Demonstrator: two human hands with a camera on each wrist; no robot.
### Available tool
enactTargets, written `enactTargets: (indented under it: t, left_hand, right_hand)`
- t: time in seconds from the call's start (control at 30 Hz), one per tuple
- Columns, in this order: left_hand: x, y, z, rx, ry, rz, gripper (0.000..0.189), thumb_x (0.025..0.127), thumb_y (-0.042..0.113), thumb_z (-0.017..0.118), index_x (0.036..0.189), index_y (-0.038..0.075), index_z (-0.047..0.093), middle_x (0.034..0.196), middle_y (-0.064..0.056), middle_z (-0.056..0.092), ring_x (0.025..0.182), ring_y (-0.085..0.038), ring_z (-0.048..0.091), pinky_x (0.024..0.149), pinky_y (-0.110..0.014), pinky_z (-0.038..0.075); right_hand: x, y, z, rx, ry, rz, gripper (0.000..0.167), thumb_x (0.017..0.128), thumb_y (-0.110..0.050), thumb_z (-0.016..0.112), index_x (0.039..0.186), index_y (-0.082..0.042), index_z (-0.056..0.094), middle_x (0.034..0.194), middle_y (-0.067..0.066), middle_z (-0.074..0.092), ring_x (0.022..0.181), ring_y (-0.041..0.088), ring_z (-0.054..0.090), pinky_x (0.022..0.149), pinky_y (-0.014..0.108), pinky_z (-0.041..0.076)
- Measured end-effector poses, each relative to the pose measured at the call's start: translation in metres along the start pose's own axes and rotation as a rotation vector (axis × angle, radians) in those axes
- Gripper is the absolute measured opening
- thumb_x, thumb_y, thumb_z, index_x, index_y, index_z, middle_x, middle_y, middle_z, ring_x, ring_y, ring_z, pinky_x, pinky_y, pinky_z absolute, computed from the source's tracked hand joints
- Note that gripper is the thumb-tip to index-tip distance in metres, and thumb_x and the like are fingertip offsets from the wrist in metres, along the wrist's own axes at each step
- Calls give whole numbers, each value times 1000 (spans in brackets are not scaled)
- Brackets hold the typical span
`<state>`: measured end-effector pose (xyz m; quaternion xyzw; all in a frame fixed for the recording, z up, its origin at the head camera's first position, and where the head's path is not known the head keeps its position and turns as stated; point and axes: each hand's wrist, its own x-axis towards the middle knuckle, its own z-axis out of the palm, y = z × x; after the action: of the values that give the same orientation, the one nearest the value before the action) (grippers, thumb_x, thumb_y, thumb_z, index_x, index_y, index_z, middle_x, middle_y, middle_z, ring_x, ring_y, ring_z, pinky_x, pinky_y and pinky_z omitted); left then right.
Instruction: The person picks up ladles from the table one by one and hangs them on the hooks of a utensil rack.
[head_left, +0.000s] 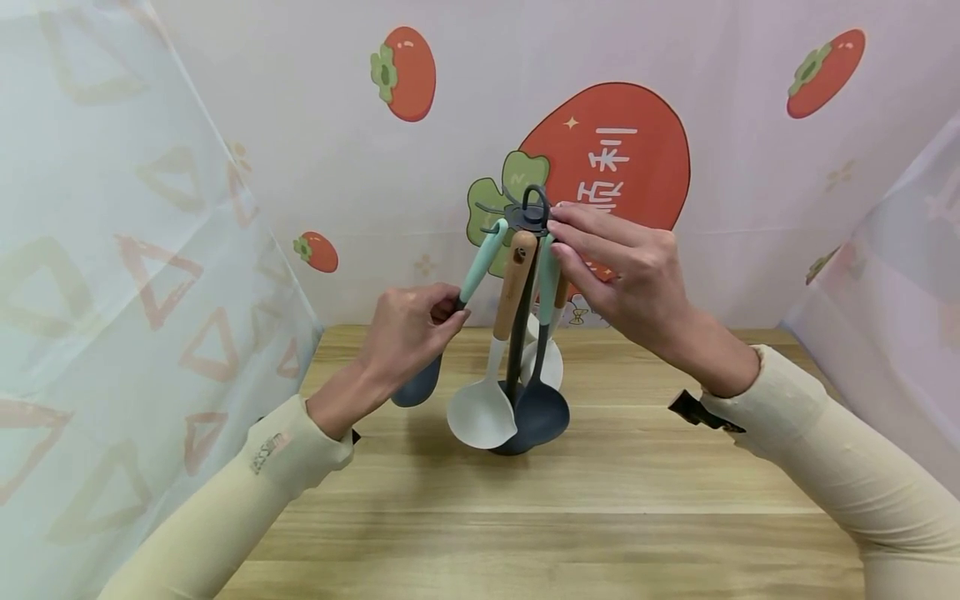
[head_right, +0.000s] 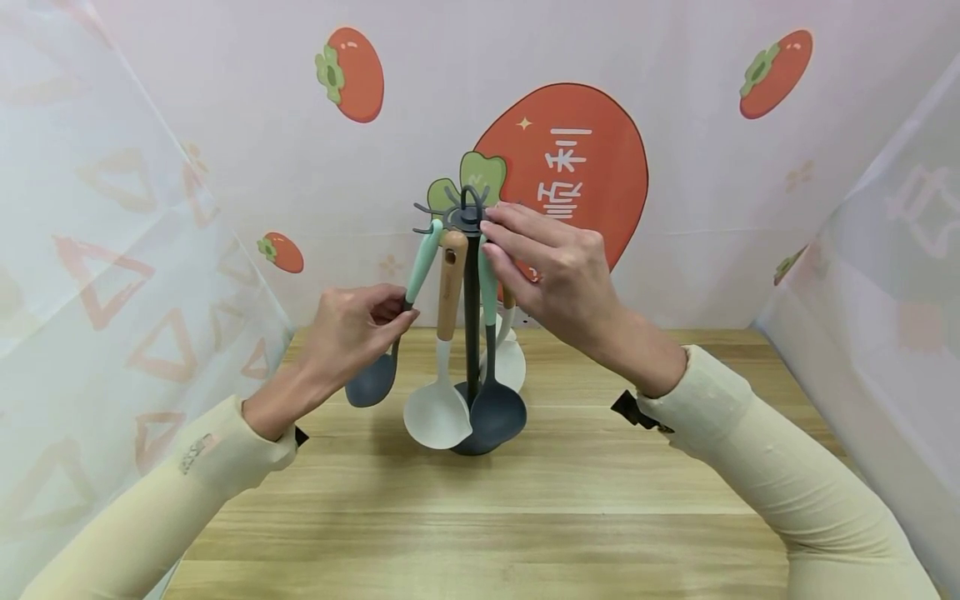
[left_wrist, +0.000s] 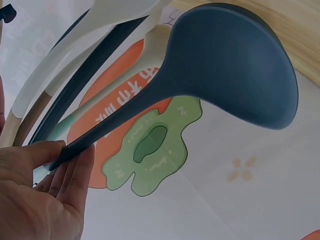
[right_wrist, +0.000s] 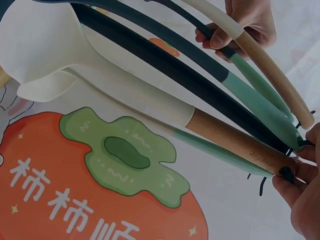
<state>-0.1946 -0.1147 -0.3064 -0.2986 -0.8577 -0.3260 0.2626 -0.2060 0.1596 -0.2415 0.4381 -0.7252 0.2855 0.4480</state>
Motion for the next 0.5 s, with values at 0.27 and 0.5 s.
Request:
enactTargets:
  t: [0.27,0.5]
  left_hand:
    - [3,-1,5,-4,-9,-1,11,91,-1,80,101,-5,79,85,-14,80,73,-21,79,67,-34,66]
    - [5,0,12,-29,-13,-2,11,91,0,80,101,-5,79,85,-14,80,74,-21,79,67,-33,66]
  right_hand:
    - [1,-1,0,-4,1,-3,31,85,6,80,116,3,80,119,20,77,111,38,76,96,54,60]
    - [0,0,-2,-29,-32,-8,29,88,3,79,117,5,78,121,22,76,113,39,74,97,54,60]
